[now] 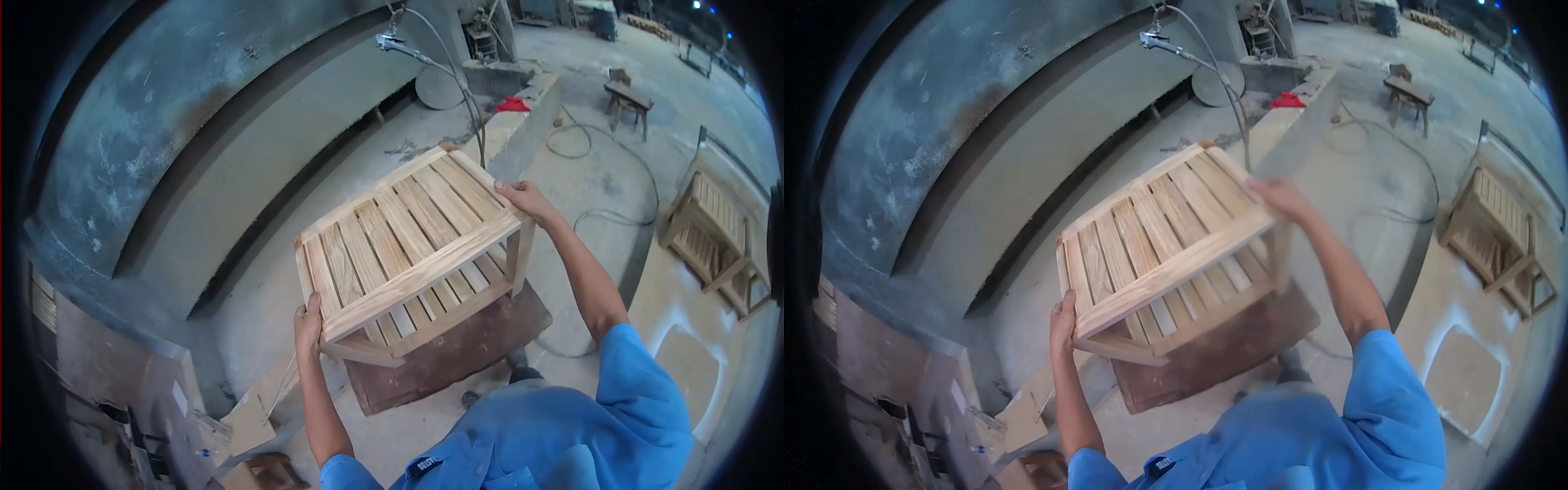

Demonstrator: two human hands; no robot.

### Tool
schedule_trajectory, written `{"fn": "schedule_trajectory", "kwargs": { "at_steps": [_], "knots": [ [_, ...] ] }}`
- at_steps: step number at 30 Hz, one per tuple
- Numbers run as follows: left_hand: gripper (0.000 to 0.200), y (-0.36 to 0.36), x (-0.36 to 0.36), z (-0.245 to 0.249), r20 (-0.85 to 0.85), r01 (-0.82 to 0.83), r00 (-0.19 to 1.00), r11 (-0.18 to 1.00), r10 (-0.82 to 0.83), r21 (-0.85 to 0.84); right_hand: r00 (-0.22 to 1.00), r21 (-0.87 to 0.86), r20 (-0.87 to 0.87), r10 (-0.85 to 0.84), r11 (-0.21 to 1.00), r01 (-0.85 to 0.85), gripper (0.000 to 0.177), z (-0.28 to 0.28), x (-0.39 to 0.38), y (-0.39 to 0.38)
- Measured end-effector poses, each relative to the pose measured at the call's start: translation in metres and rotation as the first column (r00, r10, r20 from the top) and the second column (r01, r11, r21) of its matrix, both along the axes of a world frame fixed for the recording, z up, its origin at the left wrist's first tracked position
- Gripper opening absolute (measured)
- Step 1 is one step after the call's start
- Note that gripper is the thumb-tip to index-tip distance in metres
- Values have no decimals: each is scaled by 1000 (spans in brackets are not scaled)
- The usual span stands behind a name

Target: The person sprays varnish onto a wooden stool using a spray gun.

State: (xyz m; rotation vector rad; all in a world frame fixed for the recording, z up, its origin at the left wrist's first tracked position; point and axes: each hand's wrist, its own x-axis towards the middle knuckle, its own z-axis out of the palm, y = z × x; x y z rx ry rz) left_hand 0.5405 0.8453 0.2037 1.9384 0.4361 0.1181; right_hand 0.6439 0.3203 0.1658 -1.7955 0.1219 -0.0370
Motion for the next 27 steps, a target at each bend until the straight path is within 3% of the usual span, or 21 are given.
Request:
{"fn": "schedule_trajectory", "kwargs": {
  "at_steps": [2,4,5,6,8,10,12,14,15,17,19,22,24,27],
  "knots": [
    [91,1,14,5,12,-49,999,996,48,71,1000,-116,29,-12,993,15,66,19,27,-7],
    [87,-1,6,-8,38,-121,992,988,118,95,966,-528,233,111,849,29,65,32,48,-6],
    [84,-6,1,-23,66,-186,982,973,178,138,950,-635,271,156,771,54,59,36,62,-6],
    [84,-14,-7,-26,70,-197,979,972,190,125,946,-644,275,170,763,50,59,44,78,-1],
    [78,-39,-26,-3,92,-208,973,976,213,-59,913,-706,356,198,697,124,54,76,122,-1],
    [73,-47,-26,-4,85,-227,968,969,235,-94,863,-721,452,227,663,203,53,97,183,3],
    [68,-61,-32,4,62,-274,960,961,272,20,788,-706,560,255,644,294,53,118,239,13],
    [64,-71,-44,-5,118,-325,945,924,306,203,680,-656,687,255,622,429,54,133,297,27],
    [59,-84,-50,-6,202,-349,930,907,306,236,732,-675,638,239,632,382,57,149,313,37],
    [55,-104,-55,0,279,-386,909,876,309,289,684,-652,690,237,613,446,58,160,367,50],
    [72,-118,-57,11,11,-422,904,888,428,182,621,-617,755,210,548,565,60,167,413,61],
    [69,-144,-52,29,5,-520,853,850,521,86,576,-547,807,129,532,647,62,172,469,71],
    [67,-155,-51,33,11,-546,836,831,548,109,542,-489,838,65,530,693,62,171,491,77],
    [65,-168,-47,32,29,-562,827,821,562,97,618,-491,785,-37,572,657,62,173,511,73]
  ]
}}
